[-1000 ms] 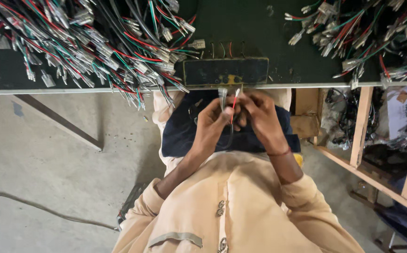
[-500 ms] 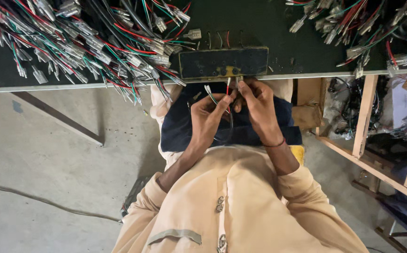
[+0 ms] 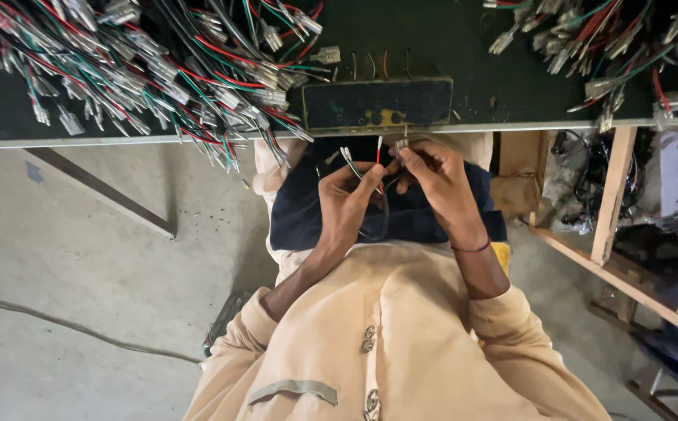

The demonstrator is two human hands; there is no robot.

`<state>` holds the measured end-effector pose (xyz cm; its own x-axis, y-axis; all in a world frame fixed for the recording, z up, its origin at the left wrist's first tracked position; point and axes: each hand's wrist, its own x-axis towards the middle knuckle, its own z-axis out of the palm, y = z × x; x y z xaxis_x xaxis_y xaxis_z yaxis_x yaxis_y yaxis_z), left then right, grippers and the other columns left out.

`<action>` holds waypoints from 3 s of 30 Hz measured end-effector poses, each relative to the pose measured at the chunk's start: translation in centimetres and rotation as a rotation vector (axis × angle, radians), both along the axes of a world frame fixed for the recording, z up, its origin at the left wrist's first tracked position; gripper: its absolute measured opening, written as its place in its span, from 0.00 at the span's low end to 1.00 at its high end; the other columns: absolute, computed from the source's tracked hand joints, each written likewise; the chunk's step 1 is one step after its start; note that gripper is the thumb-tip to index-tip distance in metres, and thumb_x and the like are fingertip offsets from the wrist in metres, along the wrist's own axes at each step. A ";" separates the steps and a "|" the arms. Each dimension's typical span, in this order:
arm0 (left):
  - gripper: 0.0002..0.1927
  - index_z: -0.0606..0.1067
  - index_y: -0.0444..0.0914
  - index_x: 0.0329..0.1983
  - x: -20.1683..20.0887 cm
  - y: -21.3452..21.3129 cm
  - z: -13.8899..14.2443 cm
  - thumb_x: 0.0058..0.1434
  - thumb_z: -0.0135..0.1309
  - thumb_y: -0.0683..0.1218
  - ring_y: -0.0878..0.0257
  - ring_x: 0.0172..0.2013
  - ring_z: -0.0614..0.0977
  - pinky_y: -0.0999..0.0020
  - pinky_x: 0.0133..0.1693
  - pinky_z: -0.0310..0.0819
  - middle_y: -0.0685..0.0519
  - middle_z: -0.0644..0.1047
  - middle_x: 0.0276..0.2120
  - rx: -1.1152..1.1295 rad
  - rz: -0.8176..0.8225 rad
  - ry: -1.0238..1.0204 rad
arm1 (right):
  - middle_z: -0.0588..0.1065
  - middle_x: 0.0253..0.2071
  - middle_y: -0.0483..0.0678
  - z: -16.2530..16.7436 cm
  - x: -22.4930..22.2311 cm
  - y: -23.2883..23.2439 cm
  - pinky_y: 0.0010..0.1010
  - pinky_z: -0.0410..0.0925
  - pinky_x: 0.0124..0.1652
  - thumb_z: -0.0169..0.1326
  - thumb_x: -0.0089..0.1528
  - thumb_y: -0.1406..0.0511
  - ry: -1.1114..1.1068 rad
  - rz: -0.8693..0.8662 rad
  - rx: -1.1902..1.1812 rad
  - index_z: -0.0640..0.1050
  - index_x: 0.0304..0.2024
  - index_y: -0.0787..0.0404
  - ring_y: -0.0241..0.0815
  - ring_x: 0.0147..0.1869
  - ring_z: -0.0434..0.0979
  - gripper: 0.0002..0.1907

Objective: The person sits at a workbench covered with wire harnesses and connectors, picks up wires and connector housings, and joins wires into connectors by hand, occasionally using a small handheld tool on the wire ends. They work on one harness at a time, placing completed connectors back on the bench.

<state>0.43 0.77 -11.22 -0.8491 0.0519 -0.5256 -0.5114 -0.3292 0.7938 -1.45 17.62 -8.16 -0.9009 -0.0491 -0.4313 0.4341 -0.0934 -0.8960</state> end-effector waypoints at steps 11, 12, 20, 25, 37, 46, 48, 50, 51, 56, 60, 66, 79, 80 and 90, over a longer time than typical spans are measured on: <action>0.12 0.82 0.30 0.41 -1.0 0.1 -0.1 0.66 0.60 0.46 0.69 0.25 0.79 0.73 0.26 0.76 0.54 0.80 0.27 -0.028 -0.040 0.028 | 0.79 0.35 0.52 -1.6 -1.0 -1.1 0.23 0.66 0.30 0.57 0.72 0.63 0.024 -0.201 -0.133 0.78 0.42 0.73 0.33 0.28 0.73 0.14; 0.12 0.82 0.30 0.41 -1.1 0.2 -0.1 0.66 0.60 0.46 0.70 0.25 0.79 0.73 0.26 0.76 0.54 0.80 0.27 -0.054 -0.051 0.036 | 0.80 0.35 0.52 -1.5 -1.1 -1.1 0.23 0.66 0.30 0.57 0.72 0.63 0.028 -0.213 -0.141 0.78 0.41 0.72 0.33 0.28 0.72 0.14; 0.10 0.82 0.31 0.39 -1.5 1.0 0.1 0.67 0.60 0.45 0.72 0.26 0.76 0.75 0.27 0.72 0.56 0.78 0.26 -0.101 -0.024 0.084 | 0.80 0.39 0.47 -1.2 -1.3 -0.7 0.21 0.68 0.31 0.54 0.71 0.61 0.031 -0.149 -0.096 0.80 0.44 0.70 0.31 0.33 0.75 0.15; 0.08 0.80 0.30 0.41 -2.0 0.9 0.9 0.69 0.57 0.42 0.72 0.29 0.74 0.75 0.29 0.69 0.56 0.77 0.30 -0.231 -0.126 0.299 | 0.80 0.38 0.47 -2.0 -1.0 -0.7 0.23 0.70 0.34 0.54 0.70 0.61 -0.004 -0.180 -0.088 0.80 0.44 0.69 0.31 0.34 0.76 0.14; 0.10 0.79 0.31 0.40 -2.4 2.6 0.9 0.71 0.53 0.43 0.70 0.24 0.77 0.73 0.23 0.77 0.54 0.78 0.26 -0.076 -0.017 0.099 | 0.77 0.29 0.45 -2.0 -1.0 -0.6 0.23 0.69 0.32 0.54 0.71 0.60 -0.034 -0.150 -0.108 0.79 0.40 0.68 0.32 0.30 0.75 0.15; 0.12 0.79 0.29 0.40 -2.0 3.4 0.7 0.72 0.53 0.44 0.69 0.23 0.78 0.73 0.23 0.76 0.54 0.77 0.24 -0.029 0.113 0.087 | 0.73 0.28 0.41 -1.7 -0.7 -0.9 0.23 0.65 0.30 0.54 0.71 0.60 -0.035 -0.160 -0.151 0.78 0.38 0.68 0.29 0.31 0.69 0.15; 0.12 0.79 0.29 0.39 -2.0 3.4 0.8 0.74 0.53 0.44 0.68 0.23 0.78 0.73 0.23 0.75 0.53 0.77 0.24 0.006 0.126 0.109 | 0.72 0.28 0.41 -1.7 -0.8 -0.9 0.24 0.64 0.29 0.54 0.71 0.60 -0.039 -0.159 -0.117 0.78 0.37 0.68 0.29 0.30 0.68 0.16; 0.12 0.79 0.30 0.40 -2.0 3.3 0.9 0.72 0.53 0.44 0.68 0.23 0.78 0.73 0.23 0.76 0.53 0.79 0.24 -0.039 0.097 0.075 | 0.73 0.28 0.40 -1.7 -0.8 -0.9 0.23 0.64 0.30 0.54 0.71 0.61 -0.035 -0.151 -0.118 0.79 0.38 0.68 0.29 0.30 0.69 0.15; 0.11 0.79 0.30 0.40 -1.9 3.1 0.9 0.71 0.53 0.44 0.69 0.23 0.79 0.73 0.23 0.76 0.53 0.79 0.25 -0.060 0.085 0.063 | 0.73 0.28 0.40 -1.6 -0.9 -0.9 0.23 0.64 0.30 0.53 0.71 0.61 -0.027 -0.144 -0.118 0.79 0.39 0.67 0.29 0.30 0.69 0.14; 0.12 0.80 0.30 0.40 -2.0 2.6 1.1 0.72 0.53 0.44 0.69 0.24 0.79 0.73 0.24 0.76 0.52 0.80 0.25 -0.061 0.064 0.122 | 0.71 0.25 0.41 -1.1 -1.1 -1.1 0.23 0.65 0.28 0.56 0.70 0.60 -0.063 -0.142 -0.165 0.78 0.35 0.65 0.29 0.28 0.69 0.15; 0.11 0.80 0.30 0.40 -1.9 2.6 1.3 0.73 0.53 0.43 0.69 0.25 0.79 0.74 0.25 0.76 0.52 0.79 0.26 -0.031 0.051 0.122 | 0.71 0.23 0.42 -0.3 -1.4 -1.9 0.23 0.62 0.23 0.58 0.69 0.60 -0.125 -0.163 -0.208 0.77 0.31 0.65 0.30 0.24 0.69 0.16; 0.09 0.80 0.31 0.42 -1.9 3.0 1.2 0.70 0.53 0.43 0.71 0.23 0.78 0.76 0.23 0.74 0.54 0.79 0.25 -0.111 0.030 0.138 | 0.73 0.20 0.43 0.5 -1.9 -2.5 0.24 0.61 0.18 0.59 0.66 0.61 -0.206 -0.219 -0.215 0.80 0.32 0.66 0.31 0.19 0.69 0.14; 0.10 0.79 0.30 0.40 -1.8 2.5 0.8 0.71 0.55 0.44 0.68 0.25 0.80 0.72 0.28 0.78 0.51 0.80 0.27 -0.084 0.086 0.156 | 0.76 0.28 0.42 -0.5 -2.2 -0.3 0.22 0.62 0.26 0.58 0.67 0.61 -0.187 -0.047 -0.297 0.81 0.37 0.64 0.28 0.26 0.68 0.11; 0.11 0.79 0.29 0.40 -1.9 2.5 0.8 0.72 0.55 0.44 0.68 0.25 0.80 0.72 0.28 0.78 0.51 0.81 0.27 -0.082 0.078 0.161 | 0.76 0.27 0.42 -0.6 -2.3 -0.2 0.22 0.63 0.27 0.58 0.68 0.61 -0.181 -0.041 -0.315 0.81 0.37 0.64 0.28 0.26 0.68 0.11; 0.11 0.80 0.29 0.39 -2.0 2.6 1.0 0.70 0.55 0.44 0.69 0.25 0.81 0.73 0.28 0.80 0.51 0.81 0.26 -0.102 0.043 0.113 | 0.71 0.25 0.38 -1.5 -2.2 0.1 0.21 0.59 0.26 0.58 0.69 0.60 -0.154 -0.022 -0.259 0.81 0.38 0.64 0.27 0.26 0.64 0.12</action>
